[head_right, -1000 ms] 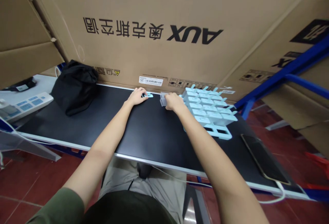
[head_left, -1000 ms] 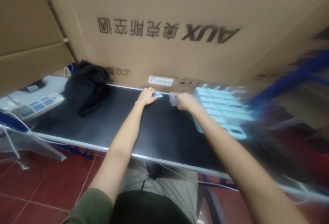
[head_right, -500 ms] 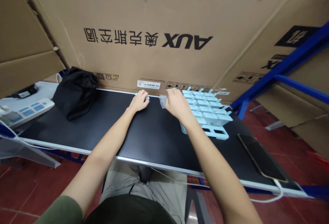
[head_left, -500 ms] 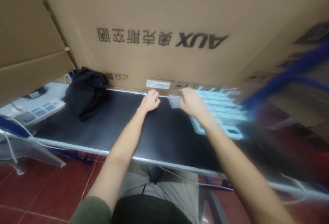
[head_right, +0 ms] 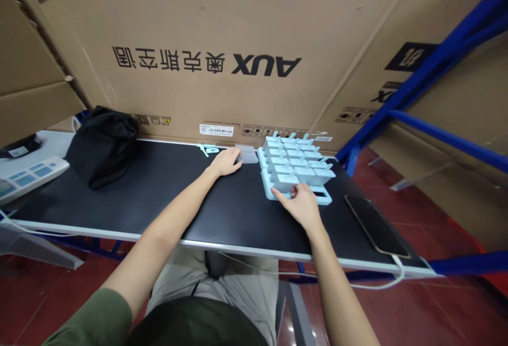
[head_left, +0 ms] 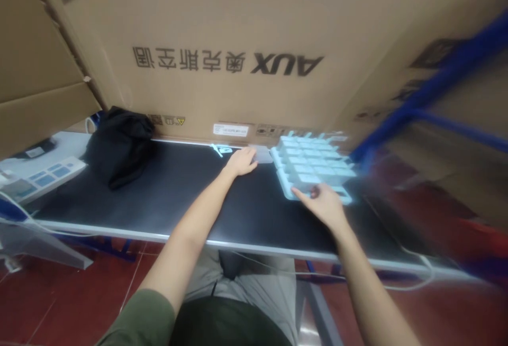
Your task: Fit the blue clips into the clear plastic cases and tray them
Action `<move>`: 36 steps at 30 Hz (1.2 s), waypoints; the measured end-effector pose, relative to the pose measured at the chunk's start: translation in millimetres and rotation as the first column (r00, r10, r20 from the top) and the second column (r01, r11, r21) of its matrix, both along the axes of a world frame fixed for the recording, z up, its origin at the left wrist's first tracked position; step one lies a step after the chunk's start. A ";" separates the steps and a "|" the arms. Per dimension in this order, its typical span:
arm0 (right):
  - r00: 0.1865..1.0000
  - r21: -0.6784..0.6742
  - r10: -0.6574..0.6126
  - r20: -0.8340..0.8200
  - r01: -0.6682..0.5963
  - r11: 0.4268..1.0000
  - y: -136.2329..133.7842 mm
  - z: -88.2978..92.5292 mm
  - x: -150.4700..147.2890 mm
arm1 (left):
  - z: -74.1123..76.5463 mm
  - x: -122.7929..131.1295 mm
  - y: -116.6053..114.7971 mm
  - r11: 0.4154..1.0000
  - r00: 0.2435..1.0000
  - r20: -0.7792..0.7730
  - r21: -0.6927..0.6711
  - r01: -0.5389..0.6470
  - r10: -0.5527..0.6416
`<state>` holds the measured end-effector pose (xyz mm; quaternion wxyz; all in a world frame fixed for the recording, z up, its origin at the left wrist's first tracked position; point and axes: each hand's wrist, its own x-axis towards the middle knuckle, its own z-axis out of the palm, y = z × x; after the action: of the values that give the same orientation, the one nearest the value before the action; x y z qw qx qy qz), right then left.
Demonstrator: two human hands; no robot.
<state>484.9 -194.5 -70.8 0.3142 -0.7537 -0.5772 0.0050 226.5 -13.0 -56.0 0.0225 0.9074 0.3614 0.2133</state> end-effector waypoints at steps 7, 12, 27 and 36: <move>0.924 -0.065 -0.060 0.377 0.091 0.994 -2.1 4.5 -16.7 | -1.7 -0.6 1.8 0.999 0.999 -0.015 -0.013 -0.032 0.031; 0.914 -0.088 -0.061 0.402 0.105 0.990 -6.2 10.7 -26.0 | -2.7 -1.9 3.0 0.997 0.998 -0.005 -0.032 -0.066 0.066; 0.942 -0.101 -0.122 0.312 0.161 0.982 -5.2 19.4 -31.8 | 3.1 -12.1 -7.6 0.982 0.985 0.047 -0.097 -0.161 0.166; 0.988 0.082 -0.031 0.151 0.019 0.996 -16.5 69.9 -55.9 | 30.6 -74.9 0.2 0.972 0.970 0.106 0.060 -0.227 0.220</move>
<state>429.0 -210.9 -0.9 0.2994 -0.7457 -0.5898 -0.0799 151.6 -12.7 -25.4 -0.0164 0.8495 0.4520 0.2717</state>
